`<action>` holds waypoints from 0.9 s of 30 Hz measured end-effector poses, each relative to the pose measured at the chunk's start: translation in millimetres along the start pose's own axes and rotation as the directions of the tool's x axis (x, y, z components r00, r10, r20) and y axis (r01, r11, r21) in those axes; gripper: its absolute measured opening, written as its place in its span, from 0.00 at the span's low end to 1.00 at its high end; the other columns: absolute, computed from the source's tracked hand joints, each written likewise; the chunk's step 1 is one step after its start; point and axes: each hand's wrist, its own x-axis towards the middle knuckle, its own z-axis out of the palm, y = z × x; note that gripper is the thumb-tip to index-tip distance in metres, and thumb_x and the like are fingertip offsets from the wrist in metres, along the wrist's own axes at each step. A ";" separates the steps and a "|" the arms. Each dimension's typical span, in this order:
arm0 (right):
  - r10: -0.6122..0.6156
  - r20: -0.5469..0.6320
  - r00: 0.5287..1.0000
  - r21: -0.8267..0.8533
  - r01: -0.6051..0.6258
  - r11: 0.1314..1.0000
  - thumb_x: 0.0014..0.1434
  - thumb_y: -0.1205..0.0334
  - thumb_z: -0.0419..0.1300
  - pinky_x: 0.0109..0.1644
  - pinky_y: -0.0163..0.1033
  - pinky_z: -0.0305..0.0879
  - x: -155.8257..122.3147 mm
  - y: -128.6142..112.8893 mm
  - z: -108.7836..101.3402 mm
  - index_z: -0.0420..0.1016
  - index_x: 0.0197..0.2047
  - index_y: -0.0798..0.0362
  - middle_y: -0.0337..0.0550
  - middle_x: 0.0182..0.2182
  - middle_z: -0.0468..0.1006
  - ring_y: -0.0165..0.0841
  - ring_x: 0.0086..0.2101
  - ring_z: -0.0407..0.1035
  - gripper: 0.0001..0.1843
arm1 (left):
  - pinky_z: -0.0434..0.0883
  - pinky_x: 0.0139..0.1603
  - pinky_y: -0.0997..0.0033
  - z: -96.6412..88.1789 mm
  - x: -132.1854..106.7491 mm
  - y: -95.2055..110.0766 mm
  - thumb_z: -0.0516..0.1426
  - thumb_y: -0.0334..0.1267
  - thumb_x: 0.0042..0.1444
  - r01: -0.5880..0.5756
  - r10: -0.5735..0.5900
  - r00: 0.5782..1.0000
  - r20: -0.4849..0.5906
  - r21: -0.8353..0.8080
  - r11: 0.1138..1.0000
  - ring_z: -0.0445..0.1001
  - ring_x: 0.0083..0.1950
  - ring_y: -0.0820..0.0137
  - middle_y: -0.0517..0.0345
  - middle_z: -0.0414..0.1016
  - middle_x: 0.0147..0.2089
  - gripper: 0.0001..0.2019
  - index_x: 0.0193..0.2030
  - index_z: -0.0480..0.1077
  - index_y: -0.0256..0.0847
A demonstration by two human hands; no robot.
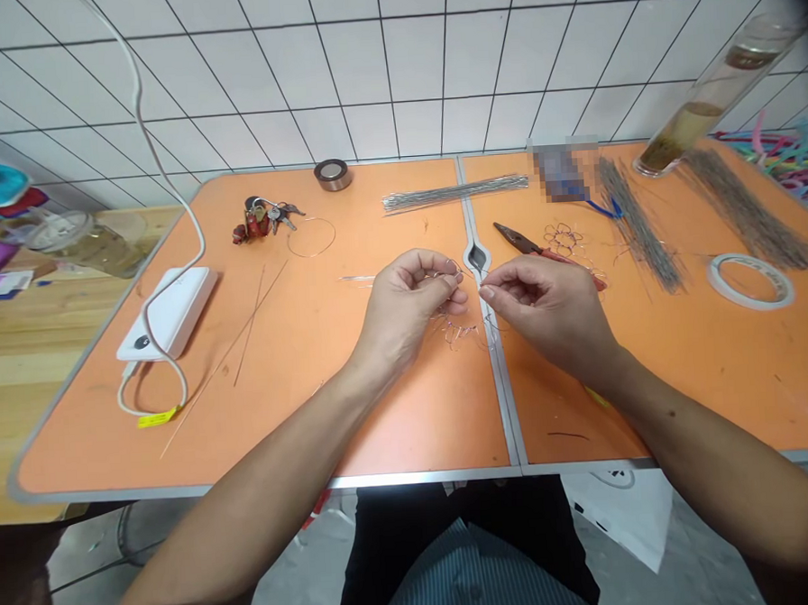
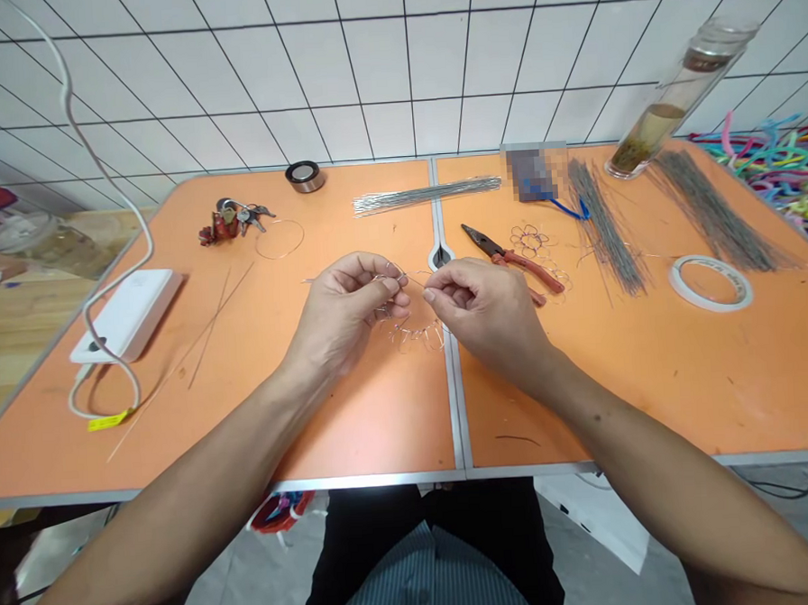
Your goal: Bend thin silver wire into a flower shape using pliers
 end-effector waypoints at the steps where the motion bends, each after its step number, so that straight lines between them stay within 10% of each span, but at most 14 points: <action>1: -0.030 -0.011 0.999 -0.038 0.029 0.999 0.66 0.69 0.68 0.34 0.40 0.65 -0.2 0.4 0.1 0.82 0.35 0.49 0.38 0.28 0.81 0.31 0.27 0.69 0.07 | 0.79 0.35 0.73 0.2 -0.4 0.0 0.68 0.30 0.54 0.002 -0.002 1.000 -0.003 0.001 1.000 0.81 0.32 0.74 0.59 0.81 0.36 0.06 0.37 0.77 0.39; 27: -0.344 0.022 0.939 -0.554 0.298 0.778 0.73 0.71 0.56 0.35 0.43 0.55 -10.5 18.1 13.2 0.80 0.34 0.51 0.41 0.30 0.79 0.32 0.31 0.68 0.17 | 0.79 0.36 0.72 -2.2 1.5 0.4 0.72 0.33 0.51 0.056 -0.054 0.997 -0.053 0.032 0.998 0.81 0.29 0.73 0.60 0.79 0.31 0.09 0.35 0.77 0.38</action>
